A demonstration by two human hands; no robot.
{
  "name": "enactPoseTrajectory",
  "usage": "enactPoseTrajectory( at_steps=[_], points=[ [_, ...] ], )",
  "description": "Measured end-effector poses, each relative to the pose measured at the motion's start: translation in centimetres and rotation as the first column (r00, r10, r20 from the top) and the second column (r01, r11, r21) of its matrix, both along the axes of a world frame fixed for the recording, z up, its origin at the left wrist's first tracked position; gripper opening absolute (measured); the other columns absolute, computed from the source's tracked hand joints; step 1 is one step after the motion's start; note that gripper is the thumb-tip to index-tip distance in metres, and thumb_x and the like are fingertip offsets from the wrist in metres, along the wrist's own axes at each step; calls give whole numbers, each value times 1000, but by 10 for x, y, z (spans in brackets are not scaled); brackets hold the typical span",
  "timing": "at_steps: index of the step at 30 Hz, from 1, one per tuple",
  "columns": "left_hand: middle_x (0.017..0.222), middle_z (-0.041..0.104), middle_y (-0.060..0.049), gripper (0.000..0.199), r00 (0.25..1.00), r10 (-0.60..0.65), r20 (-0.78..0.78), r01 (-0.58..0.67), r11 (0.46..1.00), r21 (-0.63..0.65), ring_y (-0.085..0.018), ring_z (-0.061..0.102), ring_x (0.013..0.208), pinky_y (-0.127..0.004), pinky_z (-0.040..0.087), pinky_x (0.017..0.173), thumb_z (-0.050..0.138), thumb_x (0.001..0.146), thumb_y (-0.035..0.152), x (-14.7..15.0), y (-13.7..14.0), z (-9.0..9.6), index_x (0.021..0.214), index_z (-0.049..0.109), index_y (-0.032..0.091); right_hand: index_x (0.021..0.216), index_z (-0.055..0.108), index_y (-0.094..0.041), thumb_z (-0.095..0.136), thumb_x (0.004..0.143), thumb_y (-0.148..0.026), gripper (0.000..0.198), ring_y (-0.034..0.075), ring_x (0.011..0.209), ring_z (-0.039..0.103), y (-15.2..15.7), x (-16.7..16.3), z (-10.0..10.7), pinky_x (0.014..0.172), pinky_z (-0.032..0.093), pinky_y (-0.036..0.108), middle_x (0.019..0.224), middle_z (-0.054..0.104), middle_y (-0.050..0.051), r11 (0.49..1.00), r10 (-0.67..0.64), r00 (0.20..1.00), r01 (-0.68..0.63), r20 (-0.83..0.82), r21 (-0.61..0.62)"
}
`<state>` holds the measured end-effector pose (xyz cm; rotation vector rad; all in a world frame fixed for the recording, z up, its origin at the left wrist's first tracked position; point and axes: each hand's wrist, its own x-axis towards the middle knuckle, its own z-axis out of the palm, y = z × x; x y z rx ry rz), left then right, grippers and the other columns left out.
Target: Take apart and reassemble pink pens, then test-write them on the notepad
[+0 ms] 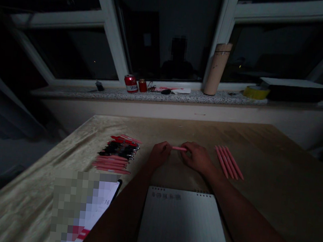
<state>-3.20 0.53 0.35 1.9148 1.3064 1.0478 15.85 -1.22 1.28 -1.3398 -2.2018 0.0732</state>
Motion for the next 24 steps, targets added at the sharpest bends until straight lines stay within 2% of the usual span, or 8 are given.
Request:
enactPoseTrajectory(
  at_steps=[5, 10, 16, 20, 24],
  points=[
    [57, 49, 4, 35, 1000, -11, -18, 11, 1000, 25, -10, 47, 57, -23, 34, 59, 40, 86, 41, -1, 1, -1, 63, 50, 17, 94, 61, -21, 49, 85, -30, 18, 18, 81, 60, -1, 0, -1, 70, 39, 26, 87, 66, 5, 1000, -6, 1000, 6, -2, 13],
    [63, 54, 4, 19, 997, -71, 41, 72, 997, -18, -10, 47, 58, -21, 34, 55, 46, 82, 34, -3, 3, -5, 78, 52, 17, 93, 62, -21, 49, 84, -29, 17, 18, 81, 59, 0, 0, 0, 71, 39, 26, 86, 66, 5, 1000, -5, 1000, 5, 8, 9],
    [60, 50, 4, 16, 996, -76, 54, 76, 997, 1, -10, 44, 56, -21, 33, 54, 45, 79, 31, -4, 3, -7, 73, 50, 17, 95, 62, -20, 49, 85, -29, 18, 18, 81, 59, -1, 0, 2, 72, 39, 26, 88, 66, 5, 1000, -9, 1000, 9, 4, -8],
    [59, 48, 4, 23, 998, -43, 52, 42, 999, 16, -9, 42, 55, -21, 31, 53, 44, 82, 35, -2, 0, 2, 70, 50, 16, 95, 62, -20, 49, 85, -28, 18, 17, 80, 59, -2, -1, 3, 71, 40, 26, 86, 65, 5, 1000, -7, 1000, 7, -29, -9],
    [57, 45, 6, 23, 996, -1, 91, -7, 997, 83, -8, 41, 53, -20, 30, 51, 46, 84, 37, 5, -5, 20, 74, 51, 17, 98, 60, -18, 48, 86, -28, 20, 18, 81, 59, -3, -4, 2, 72, 42, 27, 88, 65, 7, 999, 29, 992, -25, -122, 34]
  ],
)
